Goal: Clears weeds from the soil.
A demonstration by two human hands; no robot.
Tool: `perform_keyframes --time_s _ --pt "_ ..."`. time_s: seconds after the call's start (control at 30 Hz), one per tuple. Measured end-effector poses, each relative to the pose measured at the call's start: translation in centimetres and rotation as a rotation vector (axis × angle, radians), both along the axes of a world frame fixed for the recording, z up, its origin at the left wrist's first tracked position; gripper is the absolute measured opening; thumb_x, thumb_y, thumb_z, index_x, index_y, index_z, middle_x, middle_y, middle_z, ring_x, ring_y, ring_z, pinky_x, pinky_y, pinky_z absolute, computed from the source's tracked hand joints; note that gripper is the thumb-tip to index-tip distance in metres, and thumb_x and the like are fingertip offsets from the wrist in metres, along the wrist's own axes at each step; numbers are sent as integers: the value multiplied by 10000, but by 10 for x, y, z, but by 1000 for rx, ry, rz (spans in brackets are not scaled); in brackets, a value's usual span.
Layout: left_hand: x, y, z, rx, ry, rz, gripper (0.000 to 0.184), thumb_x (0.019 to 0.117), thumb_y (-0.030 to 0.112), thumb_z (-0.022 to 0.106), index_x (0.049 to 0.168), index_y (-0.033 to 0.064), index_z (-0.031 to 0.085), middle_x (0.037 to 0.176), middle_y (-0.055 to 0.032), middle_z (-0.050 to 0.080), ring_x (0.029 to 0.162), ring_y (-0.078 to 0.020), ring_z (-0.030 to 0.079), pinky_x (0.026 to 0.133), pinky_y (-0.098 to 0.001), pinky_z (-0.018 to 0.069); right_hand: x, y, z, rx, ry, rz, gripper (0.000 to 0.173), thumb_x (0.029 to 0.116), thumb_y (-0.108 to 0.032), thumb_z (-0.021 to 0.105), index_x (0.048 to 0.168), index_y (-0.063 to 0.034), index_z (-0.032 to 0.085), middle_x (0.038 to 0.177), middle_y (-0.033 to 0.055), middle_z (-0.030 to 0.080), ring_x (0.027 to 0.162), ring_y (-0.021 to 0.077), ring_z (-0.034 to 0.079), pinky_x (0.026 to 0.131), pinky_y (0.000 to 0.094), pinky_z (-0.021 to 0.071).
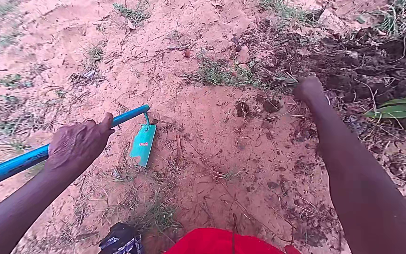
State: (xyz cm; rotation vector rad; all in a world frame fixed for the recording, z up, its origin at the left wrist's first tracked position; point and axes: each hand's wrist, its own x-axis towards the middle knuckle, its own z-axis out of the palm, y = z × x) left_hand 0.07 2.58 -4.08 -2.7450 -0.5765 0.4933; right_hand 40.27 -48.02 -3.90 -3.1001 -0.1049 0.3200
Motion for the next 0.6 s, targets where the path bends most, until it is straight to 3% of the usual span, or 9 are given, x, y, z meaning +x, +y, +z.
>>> perform_keyframes --time_s 0.07,0.13,0.23,0.37,0.47,0.6 --pt "0 0 -1 9 15 5 350 1069 360 536 1347 147 527 823 -230 622 720 -457 665 574 -565 511 2 8 -8 -60 5 -46 360 957 -139 668 1269 39 646 1398 373 521 1249 578 546 915 770 464" --pt "0 3 -4 10 8 8 367 1061 373 548 1353 152 517 823 -229 616 706 -455 660 562 -568 509 2 9 -10 2 -50 -89 362 1013 -196 610 1296 30 636 1428 340 522 1272 557 542 958 755 455" --pt "-2 5 -6 19 1 8 384 1051 384 565 1364 168 515 830 -226 618 700 -446 661 556 -563 508 11 -3 -14 228 -136 -157 383 1040 -301 579 1327 -63 665 1333 303 623 1265 507 576 1003 727 434" --pt "-1 2 -4 15 -2 0 353 1061 375 549 1336 155 524 823 -231 614 714 -456 661 568 -574 505 20 -23 -4 580 -190 -282 367 1011 -251 631 1274 4 659 1265 282 654 1211 425 612 1045 643 428" --pt "0 0 -1 6 5 -6 355 1062 367 550 1342 149 528 828 -225 625 730 -452 670 576 -567 512 2 -37 -1 634 -285 -369 368 1014 -276 603 1252 -3 665 1230 252 671 1154 373 647 1016 595 467" --pt "1 0 -2 2 11 11 357 1057 362 560 1352 163 528 839 -221 629 730 -449 668 570 -565 513 -62 -30 9 617 -376 -355 350 1022 -272 589 1220 4 673 1161 264 674 1090 388 642 969 624 452"
